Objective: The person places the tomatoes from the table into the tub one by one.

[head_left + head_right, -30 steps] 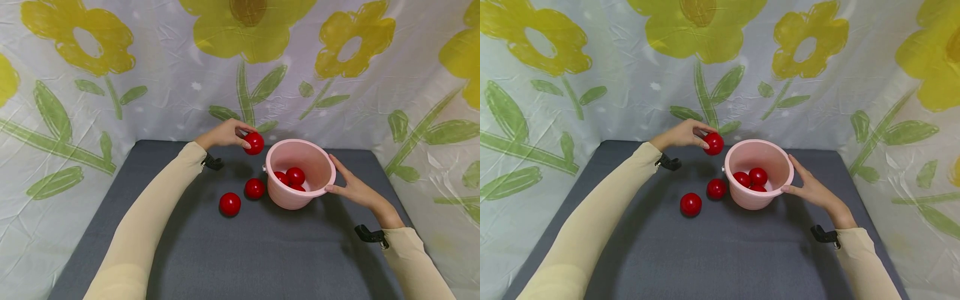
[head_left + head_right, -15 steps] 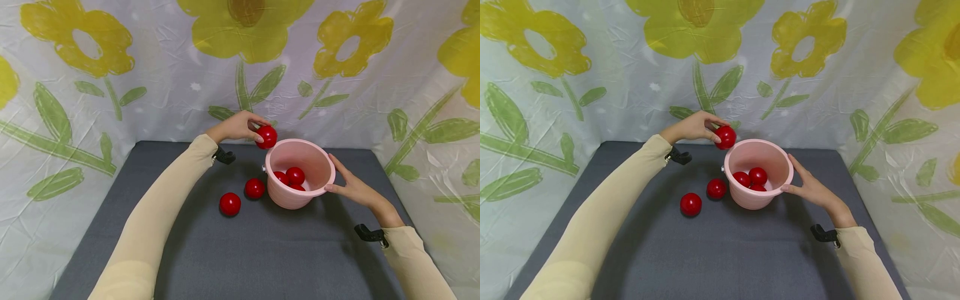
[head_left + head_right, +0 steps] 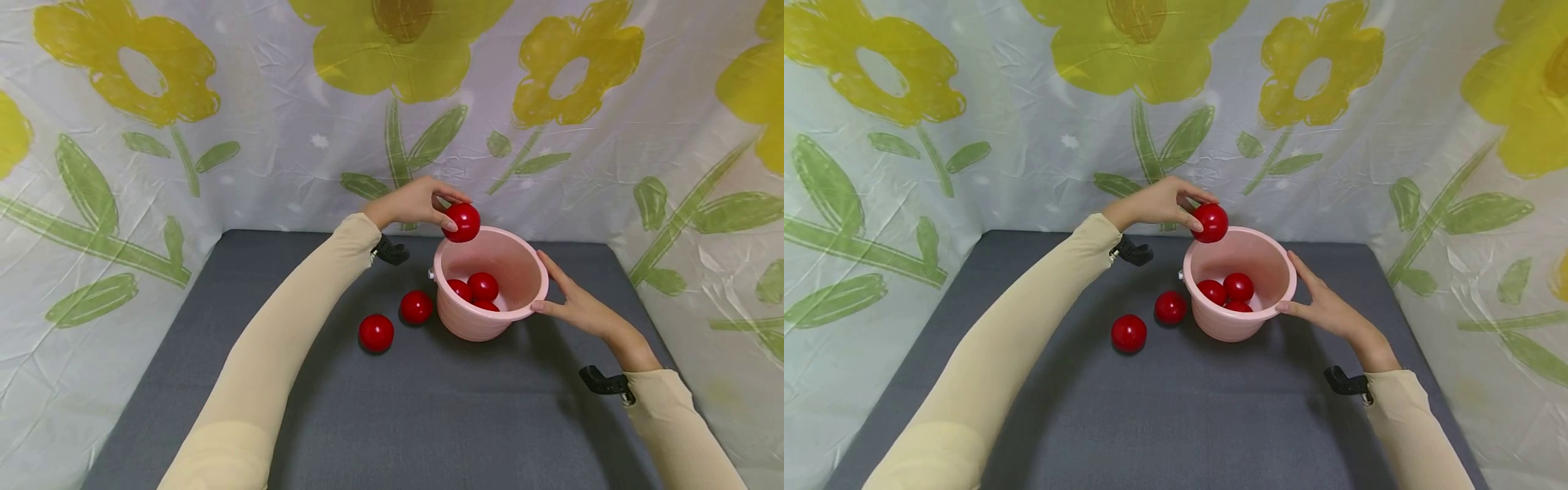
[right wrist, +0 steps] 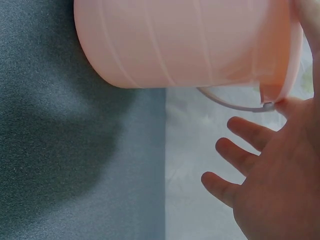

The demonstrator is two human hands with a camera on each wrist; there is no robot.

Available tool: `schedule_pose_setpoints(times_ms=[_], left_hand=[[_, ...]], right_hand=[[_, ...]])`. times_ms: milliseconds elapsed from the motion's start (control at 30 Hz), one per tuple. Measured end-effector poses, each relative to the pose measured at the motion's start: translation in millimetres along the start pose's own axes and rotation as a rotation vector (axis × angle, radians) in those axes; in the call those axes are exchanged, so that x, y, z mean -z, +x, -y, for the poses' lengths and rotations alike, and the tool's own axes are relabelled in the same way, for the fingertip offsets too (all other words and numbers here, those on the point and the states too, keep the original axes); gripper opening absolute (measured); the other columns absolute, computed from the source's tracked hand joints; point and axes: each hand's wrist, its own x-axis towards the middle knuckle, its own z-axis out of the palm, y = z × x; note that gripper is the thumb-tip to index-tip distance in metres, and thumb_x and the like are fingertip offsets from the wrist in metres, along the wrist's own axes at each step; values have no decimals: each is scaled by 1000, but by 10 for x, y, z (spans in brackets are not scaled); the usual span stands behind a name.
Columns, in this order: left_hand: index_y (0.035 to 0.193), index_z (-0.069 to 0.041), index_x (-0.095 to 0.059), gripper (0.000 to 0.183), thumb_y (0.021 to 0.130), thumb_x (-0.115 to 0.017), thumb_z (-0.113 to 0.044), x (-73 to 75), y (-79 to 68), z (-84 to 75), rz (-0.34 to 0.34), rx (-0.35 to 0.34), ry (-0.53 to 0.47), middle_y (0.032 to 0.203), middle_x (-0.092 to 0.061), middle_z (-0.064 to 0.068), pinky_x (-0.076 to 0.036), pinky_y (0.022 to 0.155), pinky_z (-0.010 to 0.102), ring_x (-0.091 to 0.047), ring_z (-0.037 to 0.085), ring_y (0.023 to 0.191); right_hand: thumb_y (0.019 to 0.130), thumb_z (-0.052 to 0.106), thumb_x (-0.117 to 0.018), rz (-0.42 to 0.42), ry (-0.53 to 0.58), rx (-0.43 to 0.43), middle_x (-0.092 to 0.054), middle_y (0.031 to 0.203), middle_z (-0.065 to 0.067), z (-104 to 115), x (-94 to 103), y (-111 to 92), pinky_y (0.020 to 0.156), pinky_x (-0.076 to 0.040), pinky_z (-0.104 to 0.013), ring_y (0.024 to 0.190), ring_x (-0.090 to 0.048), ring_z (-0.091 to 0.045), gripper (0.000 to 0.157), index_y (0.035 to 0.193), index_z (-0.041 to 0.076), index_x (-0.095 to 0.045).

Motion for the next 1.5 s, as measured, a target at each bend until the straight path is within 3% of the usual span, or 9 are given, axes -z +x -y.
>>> schedule_pose_setpoints(times_ms=[300, 767, 1033, 1500], left_hand=[[136, -14, -61, 53, 86, -78, -16, -146, 142, -172, 29, -4, 38, 135, -65, 6, -58, 92, 28, -63, 22, 120], [135, -10, -62, 53, 84, -78, -15, -402, 370, -182, 135, -37, 83, 133, -66, 7, -56, 95, 25, -59, 19, 123], [135, -11, -62, 52, 86, -76, -16, -586, 440, -259, 244, -25, 129, 136, -64, 7, -55, 96, 24, -59, 22, 124], [134, -14, -64, 50, 85, -77, -16, -766, 514, -310, 324, -22, 121, 137, -64, 5, -54, 97, 22, -59, 19, 126]], right_hand=[[91, 32, -68, 1, -4, -20, -1, 168, -15, 4, -5, -3, 105, -24, -81, 150, -8, -48, 101, 157, 41, 8], [91, 34, -68, 3, 5, -37, -3, 167, -17, -1, -9, -12, 105, -27, -79, 149, -11, -49, 103, 160, 26, 8], [91, 36, -67, 7, -1, -40, -3, 167, -18, 12, 3, -12, 104, -28, -79, 149, -11, -50, 102, 160, 29, 9], [92, 36, -66, 7, -10, -34, -4, 167, -18, 21, 15, -4, 105, -28, -79, 149, -12, -50, 101, 159, 30, 9]])
